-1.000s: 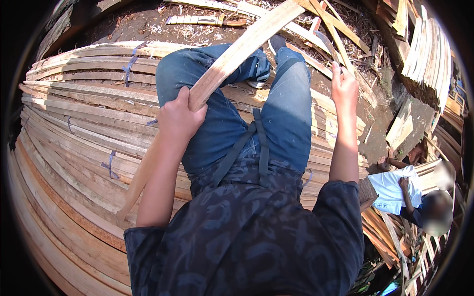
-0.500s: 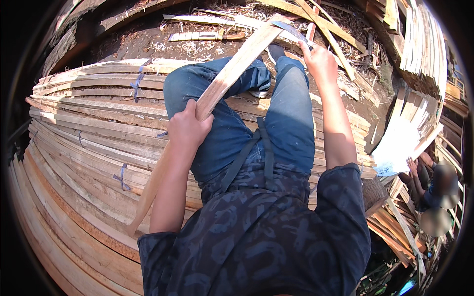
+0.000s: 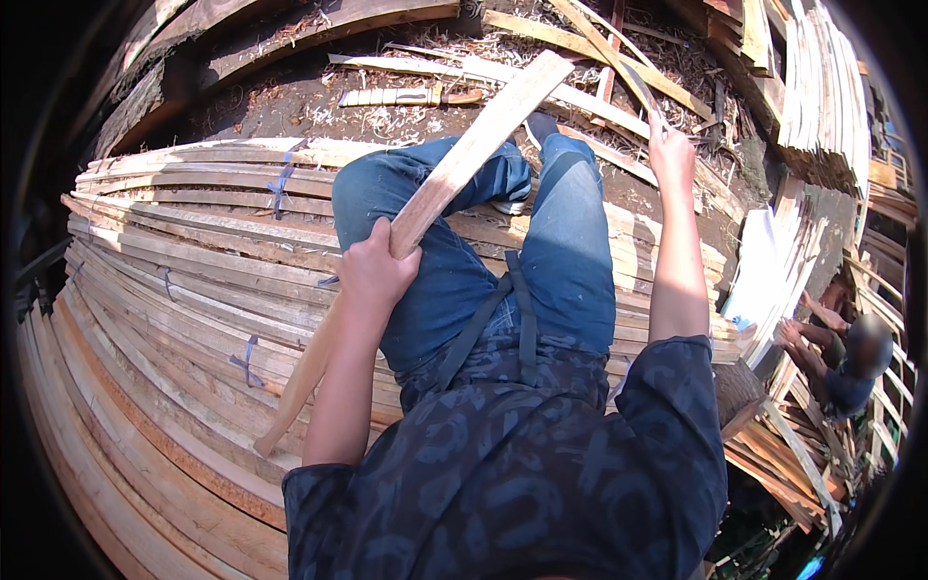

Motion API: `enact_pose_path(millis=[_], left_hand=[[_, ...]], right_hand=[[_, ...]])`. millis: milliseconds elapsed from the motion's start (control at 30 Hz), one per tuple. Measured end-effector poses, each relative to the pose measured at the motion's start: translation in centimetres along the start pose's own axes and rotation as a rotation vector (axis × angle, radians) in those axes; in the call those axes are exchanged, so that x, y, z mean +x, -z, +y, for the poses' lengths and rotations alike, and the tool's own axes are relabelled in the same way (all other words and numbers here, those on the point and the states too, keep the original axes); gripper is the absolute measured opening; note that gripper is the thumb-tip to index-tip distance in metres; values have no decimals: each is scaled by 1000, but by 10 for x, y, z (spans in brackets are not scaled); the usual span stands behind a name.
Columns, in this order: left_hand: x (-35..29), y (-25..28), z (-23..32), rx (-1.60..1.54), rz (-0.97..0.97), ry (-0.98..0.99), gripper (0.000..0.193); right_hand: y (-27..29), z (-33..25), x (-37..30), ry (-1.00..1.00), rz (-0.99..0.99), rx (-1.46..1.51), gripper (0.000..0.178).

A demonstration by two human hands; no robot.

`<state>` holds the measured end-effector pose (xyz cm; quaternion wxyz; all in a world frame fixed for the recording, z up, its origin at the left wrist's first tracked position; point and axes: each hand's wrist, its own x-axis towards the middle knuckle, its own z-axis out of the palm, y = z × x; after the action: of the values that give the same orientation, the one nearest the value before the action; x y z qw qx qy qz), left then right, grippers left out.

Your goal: The person sits cross-legged on the ground and uses a curved knife to shave thin strips off a long wooden stick held between their legs. The person repeatedly draws the knife along the length of the stick to smooth its surface.

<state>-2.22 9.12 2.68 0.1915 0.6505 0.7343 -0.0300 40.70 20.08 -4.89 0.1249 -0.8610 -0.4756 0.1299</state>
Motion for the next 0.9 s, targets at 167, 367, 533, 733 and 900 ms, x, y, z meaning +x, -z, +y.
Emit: enact_pose_path(millis=[167,367,533,733,900], left_hand=[[-3,-4,4,26,-33,-3,42],[-7,-5,-4,-53,24,-26,38],[-3,-5,-1,-50,27,-5,41],[-10,-1,-6,-98,5,-82,42],[-3,0,8,-52,-19,43,41]], right_hand=[[8,-46,-64,209,-96,62,59],[-17,-73,-70,432,-59,-19,57],[-29,-80,-37,392,22,-60,62],[-7,16,39,-149,99,-2,68],[26,28,-22,5,12,135,63]])
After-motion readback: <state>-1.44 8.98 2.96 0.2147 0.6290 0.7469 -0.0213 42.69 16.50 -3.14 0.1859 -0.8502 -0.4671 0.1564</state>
